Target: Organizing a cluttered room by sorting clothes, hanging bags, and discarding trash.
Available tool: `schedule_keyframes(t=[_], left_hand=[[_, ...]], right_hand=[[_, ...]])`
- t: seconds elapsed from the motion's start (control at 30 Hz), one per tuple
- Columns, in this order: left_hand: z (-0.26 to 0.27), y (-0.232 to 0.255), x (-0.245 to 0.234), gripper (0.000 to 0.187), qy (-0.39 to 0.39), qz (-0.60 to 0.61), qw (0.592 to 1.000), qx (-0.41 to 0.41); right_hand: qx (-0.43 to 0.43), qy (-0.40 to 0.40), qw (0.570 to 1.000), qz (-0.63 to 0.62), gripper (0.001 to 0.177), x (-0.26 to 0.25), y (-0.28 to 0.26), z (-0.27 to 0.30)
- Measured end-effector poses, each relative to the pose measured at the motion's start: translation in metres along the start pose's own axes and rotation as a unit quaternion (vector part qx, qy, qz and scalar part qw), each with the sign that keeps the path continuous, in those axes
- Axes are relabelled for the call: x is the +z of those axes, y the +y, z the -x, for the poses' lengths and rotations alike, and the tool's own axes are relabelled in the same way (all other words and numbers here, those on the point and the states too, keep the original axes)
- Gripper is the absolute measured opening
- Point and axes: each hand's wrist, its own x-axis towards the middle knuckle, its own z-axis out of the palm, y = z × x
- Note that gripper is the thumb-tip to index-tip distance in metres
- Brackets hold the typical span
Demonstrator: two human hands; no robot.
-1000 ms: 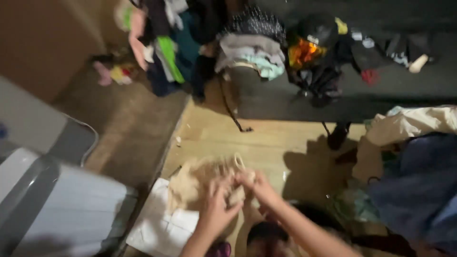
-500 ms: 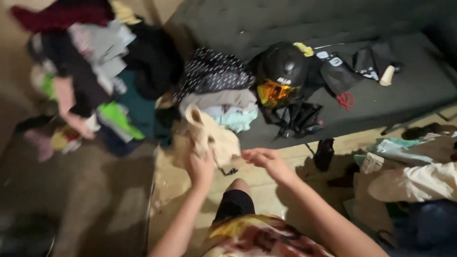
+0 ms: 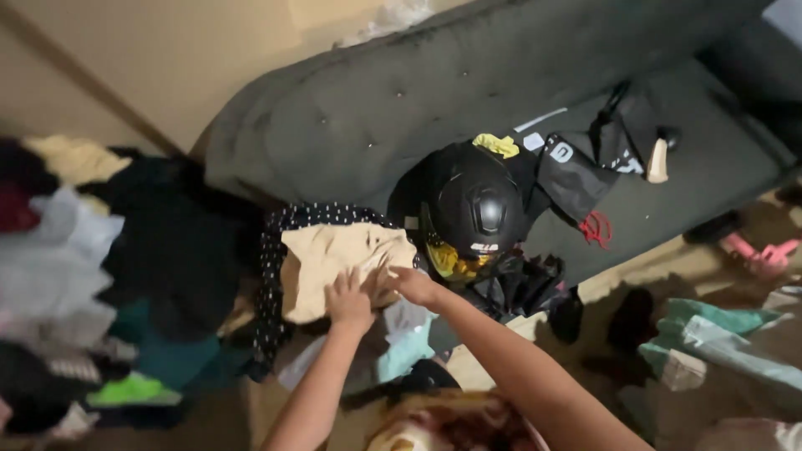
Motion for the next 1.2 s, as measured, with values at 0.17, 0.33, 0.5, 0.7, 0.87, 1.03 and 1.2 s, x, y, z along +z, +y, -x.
schedule_keyframes(t=[0.17, 0.33, 0.5, 0.7, 0.87, 1.03, 1.2], left_hand=[[-0.024, -0.015, -0.026, 0.081, 0.033, -0.020, 0.998, 0.056], [-0.058, -0.015, -0.096, 0.076, -0.113, -0.043, 0.989, 0.091], [-0.087, -0.009, -0.119, 0.077, -0.151, -0.067, 0.983, 0.080], [-0.103, -0.069, -0.049, 0.060, -0.048, 0.063, 0.996, -0.040], [-0.072, -0.054, -0.154, 0.072, -0.076, 0.038, 0.995, -0.058], [-0.103, -0.040, -0.118, 0.057, -0.228, 0.023, 0.973, -0.002], [-0.140, -0.002, -0.141, 0.072, -0.048, -0.006, 0.999, -0.018]], right_hand=[[-0.125, 0.023, 0.976, 0.177, 0.035, -0.065, 0.094, -0.059], [-0.038, 0.125, 0.990, -0.057, 0.025, -0.130, 0.109, -0.035], [0.097, 0.257, 0.908, -0.316, 0.031, -0.164, 0.117, -0.006], [0.147, 0.221, 0.913, -0.311, 0.021, -0.180, 0.131, -0.028], [0.118, 0.211, 0.930, -0.278, 0.023, -0.175, 0.081, -0.053], [0.055, 0.185, 0.936, -0.293, 0.022, -0.166, 0.088, -0.073], [-0.033, 0.530, 0.810, -0.248, 0.022, -0.198, 0.095, -0.051]])
